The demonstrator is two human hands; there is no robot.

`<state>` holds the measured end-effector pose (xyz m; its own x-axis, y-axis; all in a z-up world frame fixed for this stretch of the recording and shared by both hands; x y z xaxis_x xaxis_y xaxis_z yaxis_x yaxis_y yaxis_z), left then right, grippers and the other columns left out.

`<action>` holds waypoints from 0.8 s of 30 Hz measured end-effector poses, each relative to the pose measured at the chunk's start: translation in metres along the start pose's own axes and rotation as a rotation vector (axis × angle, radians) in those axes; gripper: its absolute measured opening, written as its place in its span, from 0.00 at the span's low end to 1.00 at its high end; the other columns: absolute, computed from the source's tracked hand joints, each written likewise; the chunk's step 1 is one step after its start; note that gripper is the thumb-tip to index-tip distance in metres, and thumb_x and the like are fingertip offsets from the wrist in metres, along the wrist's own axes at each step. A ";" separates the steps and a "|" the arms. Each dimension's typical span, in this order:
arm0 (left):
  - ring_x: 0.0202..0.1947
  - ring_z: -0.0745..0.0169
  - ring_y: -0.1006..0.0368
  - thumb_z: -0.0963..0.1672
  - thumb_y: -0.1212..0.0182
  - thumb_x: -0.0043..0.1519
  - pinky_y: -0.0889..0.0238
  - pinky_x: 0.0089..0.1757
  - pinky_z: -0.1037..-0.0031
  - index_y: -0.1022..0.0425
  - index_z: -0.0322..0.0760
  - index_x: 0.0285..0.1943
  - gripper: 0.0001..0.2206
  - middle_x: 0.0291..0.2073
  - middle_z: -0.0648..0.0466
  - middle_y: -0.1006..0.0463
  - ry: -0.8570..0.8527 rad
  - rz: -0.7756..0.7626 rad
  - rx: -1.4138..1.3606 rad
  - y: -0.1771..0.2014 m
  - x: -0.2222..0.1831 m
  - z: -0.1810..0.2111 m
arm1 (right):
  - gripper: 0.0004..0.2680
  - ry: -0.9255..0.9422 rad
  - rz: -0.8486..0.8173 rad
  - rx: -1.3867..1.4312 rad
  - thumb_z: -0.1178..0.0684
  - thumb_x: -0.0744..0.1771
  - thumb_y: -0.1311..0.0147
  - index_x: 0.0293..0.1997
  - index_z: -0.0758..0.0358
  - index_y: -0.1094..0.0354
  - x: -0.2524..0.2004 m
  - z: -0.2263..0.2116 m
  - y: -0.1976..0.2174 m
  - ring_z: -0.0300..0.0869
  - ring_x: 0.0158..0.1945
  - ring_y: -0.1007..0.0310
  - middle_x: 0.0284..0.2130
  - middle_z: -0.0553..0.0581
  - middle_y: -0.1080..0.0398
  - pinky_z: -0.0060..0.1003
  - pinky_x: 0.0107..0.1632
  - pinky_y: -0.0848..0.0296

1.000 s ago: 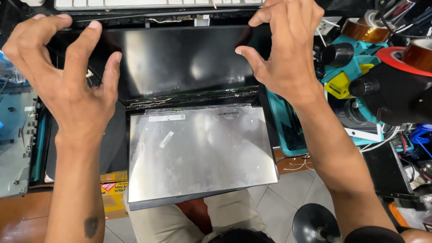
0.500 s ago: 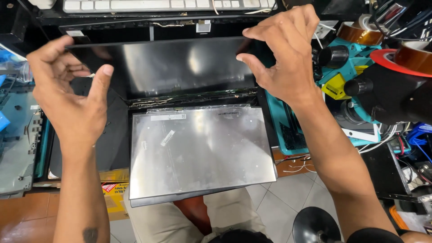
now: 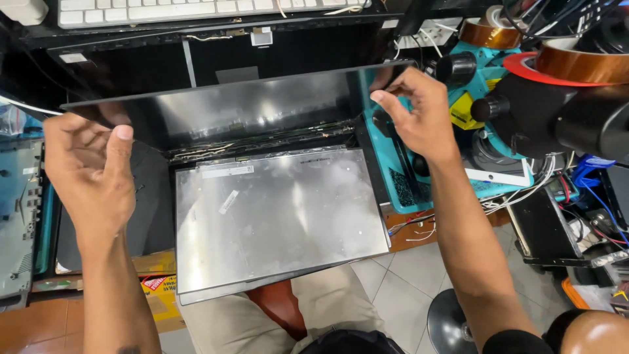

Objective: Replacing a laptop screen by unwrapping a new panel, connecting the display cable, and fitting it into the lid frame.

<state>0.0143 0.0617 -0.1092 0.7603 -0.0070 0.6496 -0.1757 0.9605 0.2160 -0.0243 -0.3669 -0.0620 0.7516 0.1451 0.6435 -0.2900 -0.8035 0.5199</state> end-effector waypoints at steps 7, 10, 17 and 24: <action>0.42 0.56 0.27 0.39 0.36 0.81 0.33 0.47 0.69 0.36 0.24 0.53 0.11 0.41 0.42 0.23 -0.033 -0.011 0.185 0.002 -0.014 -0.007 | 0.05 0.071 0.043 -0.064 0.59 0.73 0.44 0.40 0.70 0.31 -0.009 0.005 -0.001 0.43 0.36 0.33 0.34 0.59 0.30 0.35 0.39 0.32; 0.44 0.54 0.27 0.36 0.38 0.79 0.33 0.49 0.69 0.36 0.24 0.53 0.08 0.44 0.40 0.23 -0.043 -0.011 0.138 0.002 -0.021 -0.009 | 0.06 0.114 0.069 -0.071 0.56 0.73 0.45 0.42 0.71 0.29 -0.015 0.002 -0.001 0.45 0.40 0.28 0.37 0.61 0.27 0.37 0.43 0.30; 0.51 0.50 0.29 0.34 0.46 0.79 0.33 0.53 0.66 0.37 0.26 0.56 0.04 0.51 0.39 0.26 -0.113 -0.032 0.024 -0.010 -0.021 0.018 | 0.07 0.085 0.038 -0.048 0.57 0.73 0.48 0.47 0.73 0.31 -0.020 0.007 -0.005 0.48 0.43 0.23 0.41 0.63 0.25 0.38 0.48 0.23; 0.48 0.52 0.29 0.38 0.34 0.79 0.32 0.50 0.67 0.33 0.25 0.56 0.10 0.47 0.42 0.31 -0.070 0.136 0.095 -0.002 -0.021 -0.006 | 0.06 0.042 0.160 0.026 0.57 0.70 0.39 0.40 0.66 0.34 -0.010 0.011 0.003 0.43 0.40 0.30 0.37 0.59 0.30 0.33 0.42 0.25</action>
<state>0.0018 0.0619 -0.1275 0.6807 0.0989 0.7258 -0.3352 0.9231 0.1886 -0.0257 -0.3776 -0.0728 0.6711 0.0375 0.7404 -0.3883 -0.8330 0.3941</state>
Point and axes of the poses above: each hand's wrist, its own x-axis towards the middle knuckle, its own y-axis out of the back of the hand, z = x × y, the point moved 8 cm from there along x, towards the middle knuckle
